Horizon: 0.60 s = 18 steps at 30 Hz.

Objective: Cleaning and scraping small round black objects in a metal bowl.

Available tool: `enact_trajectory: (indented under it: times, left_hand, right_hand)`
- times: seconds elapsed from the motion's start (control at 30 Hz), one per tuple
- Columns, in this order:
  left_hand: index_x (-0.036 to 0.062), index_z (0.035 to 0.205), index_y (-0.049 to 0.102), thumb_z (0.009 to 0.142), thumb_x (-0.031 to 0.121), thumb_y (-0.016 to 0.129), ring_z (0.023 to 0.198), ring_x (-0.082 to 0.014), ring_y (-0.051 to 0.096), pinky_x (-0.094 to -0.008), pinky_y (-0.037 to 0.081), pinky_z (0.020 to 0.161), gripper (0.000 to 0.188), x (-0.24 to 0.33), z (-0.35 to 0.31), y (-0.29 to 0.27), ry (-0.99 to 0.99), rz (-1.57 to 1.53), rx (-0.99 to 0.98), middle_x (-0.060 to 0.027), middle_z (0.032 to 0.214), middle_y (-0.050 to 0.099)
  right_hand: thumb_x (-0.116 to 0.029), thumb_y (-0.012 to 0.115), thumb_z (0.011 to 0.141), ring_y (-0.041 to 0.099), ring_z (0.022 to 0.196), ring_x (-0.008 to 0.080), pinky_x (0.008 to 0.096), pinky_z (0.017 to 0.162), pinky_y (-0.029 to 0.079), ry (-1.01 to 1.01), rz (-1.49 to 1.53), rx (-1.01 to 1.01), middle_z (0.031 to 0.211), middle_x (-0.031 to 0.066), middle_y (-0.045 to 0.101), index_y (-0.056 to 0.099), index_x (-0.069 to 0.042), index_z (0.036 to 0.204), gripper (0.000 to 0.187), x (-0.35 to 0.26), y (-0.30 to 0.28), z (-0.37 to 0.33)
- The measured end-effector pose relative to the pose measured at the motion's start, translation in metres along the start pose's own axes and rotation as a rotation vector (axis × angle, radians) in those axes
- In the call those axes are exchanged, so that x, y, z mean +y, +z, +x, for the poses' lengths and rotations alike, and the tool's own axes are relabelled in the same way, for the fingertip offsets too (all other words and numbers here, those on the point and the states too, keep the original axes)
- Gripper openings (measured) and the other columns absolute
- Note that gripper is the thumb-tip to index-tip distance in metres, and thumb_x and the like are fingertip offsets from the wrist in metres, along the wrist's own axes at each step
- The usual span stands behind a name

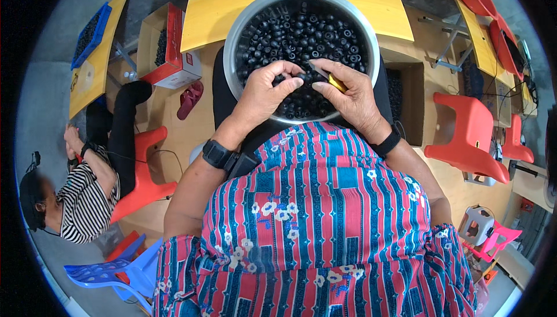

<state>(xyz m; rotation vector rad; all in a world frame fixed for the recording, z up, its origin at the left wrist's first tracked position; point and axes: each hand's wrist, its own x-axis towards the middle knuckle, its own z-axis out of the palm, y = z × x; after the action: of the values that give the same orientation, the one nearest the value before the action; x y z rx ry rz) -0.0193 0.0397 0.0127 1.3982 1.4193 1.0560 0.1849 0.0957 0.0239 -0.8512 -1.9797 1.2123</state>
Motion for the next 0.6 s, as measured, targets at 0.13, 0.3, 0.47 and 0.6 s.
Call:
enact_trajectory:
  times: [0.13,0.3,0.47,0.6]
  left_hand:
    - [0.0004,0.105,0.065,0.093,0.014,0.067,0.082,-0.0041,0.054,-0.0199,0.045,0.073,0.019,-0.002,-0.012,0.002,0.056,-0.137,-0.078,0.0031,0.091,0.062]
    - [0.0024,0.105,0.062,0.095,0.02,0.066,0.063,0.0004,0.044,-0.0164,0.035,0.052,0.02,-0.002,-0.015,0.003,-0.098,-0.339,-0.138,0.0052,0.081,0.055]
    - [0.0048,0.098,0.062,0.095,0.027,0.067,0.055,0.0014,0.038,-0.0155,0.03,0.046,0.023,-0.008,-0.017,0.01,-0.215,-0.665,-0.18,0.0077,0.07,0.048]
    - [0.0055,0.101,0.06,0.095,0.026,0.067,0.053,0.0014,0.034,-0.0148,0.028,0.045,0.023,-0.014,-0.018,0.016,-0.312,-0.823,-0.2,0.0087,0.07,0.045]
  right_hand:
    - [-0.011,0.069,0.087,0.068,0.099,0.022,0.0304,0.087,0.051,-0.019,0.12,-0.093,0.106,0.0155,0.07,0.065,0.0,0.117,0.032,0.004,0.004,-0.002]
    - [-0.013,0.068,0.089,0.068,0.098,0.0226,0.0301,0.088,0.051,-0.07,0.134,-0.129,0.107,0.0151,0.071,0.065,0.0,0.118,0.032,0.012,0.007,-0.003]
    - [-0.012,0.07,0.087,0.068,0.097,0.0215,0.0301,0.087,0.052,-0.029,0.158,-0.172,0.107,0.0142,0.071,0.066,-0.001,0.117,0.032,0.007,0.005,-0.002]
    - [-0.01,0.072,0.085,0.068,0.093,0.0197,0.0289,0.083,0.052,0.0,0.122,-0.202,0.102,0.0126,0.071,0.068,-0.002,0.113,0.029,-0.003,0.003,-0.001]
